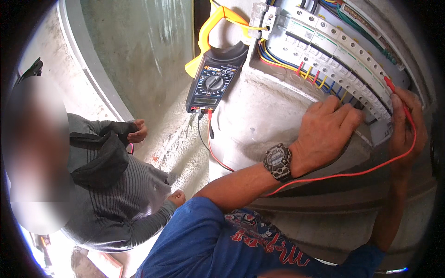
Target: The person uses a multimeter with red and black probes to test terminals in an open electrical distribution board. They move the probes between multiple breaker terminals, then remove the probes and point at the wiring inside the panel.
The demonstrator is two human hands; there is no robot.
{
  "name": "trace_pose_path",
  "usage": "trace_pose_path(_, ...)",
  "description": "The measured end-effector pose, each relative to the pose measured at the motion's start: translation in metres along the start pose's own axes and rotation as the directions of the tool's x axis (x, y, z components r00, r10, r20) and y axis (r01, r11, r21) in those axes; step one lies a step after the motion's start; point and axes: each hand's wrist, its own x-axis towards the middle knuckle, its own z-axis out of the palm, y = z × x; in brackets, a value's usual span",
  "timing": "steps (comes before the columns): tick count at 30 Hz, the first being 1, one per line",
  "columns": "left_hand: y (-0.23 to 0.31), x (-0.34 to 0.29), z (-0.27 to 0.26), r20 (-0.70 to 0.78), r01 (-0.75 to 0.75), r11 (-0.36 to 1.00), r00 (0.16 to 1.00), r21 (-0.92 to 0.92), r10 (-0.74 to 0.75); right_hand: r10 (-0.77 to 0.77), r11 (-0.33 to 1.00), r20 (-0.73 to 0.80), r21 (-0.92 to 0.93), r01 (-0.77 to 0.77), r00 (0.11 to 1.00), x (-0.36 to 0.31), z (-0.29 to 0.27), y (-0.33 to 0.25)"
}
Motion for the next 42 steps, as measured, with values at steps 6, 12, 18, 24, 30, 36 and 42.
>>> trace_pose_path(6, 0.002, -0.001, 0.005, -0.044, 0.009, 1.0, 0.999, 0.012, -0.008, 0.039, 0.999, -0.042, 0.021, -0.038, 0.998, -0.008, 0.005, 0.007)
trace_pose_path(12, -0.006, 0.001, 0.001, -0.004, -0.089, 0.995, 0.996, 0.042, 0.089, 0.001, 0.999, -0.049, 0.032, 0.001, 0.999, -0.004, 0.007, 0.007)
trace_pose_path(18, -0.014, 0.001, 0.005, 0.01, -0.165, 0.986, 0.986, 0.014, 0.165, -0.106, 0.994, -0.02, -0.034, 0.105, 0.994, -0.001, 0.007, 0.005)
trace_pose_path(24, -0.024, -0.003, 0.0, 0.083, -0.23, 0.973, 0.97, 0.024, 0.227, -0.249, 0.968, -0.131, -0.05, 0.244, 0.96, 0.0, 0.016, 0.007)
trace_pose_path(30, -0.03, -0.001, -0.005, 0.024, -0.24, 0.97, 0.971, 0.039, 0.239, -0.17, 0.984, -0.167, 0.033, 0.178, 0.971, 0.005, 0.031, -0.007)
trace_pose_path(36, -0.025, 0.001, -0.004, 0.025, -0.224, 0.974, 0.975, 0.029, 0.223, -0.257, 0.965, -0.197, 0.001, 0.262, 0.946, 0.008, 0.028, -0.002)
trace_pose_path(42, -0.026, 0.001, -0.005, 0.044, -0.213, 0.977, 0.976, 0.023, 0.212, -0.275, 0.961, -0.184, -0.04, 0.272, 0.944, 0.008, 0.03, -0.004)
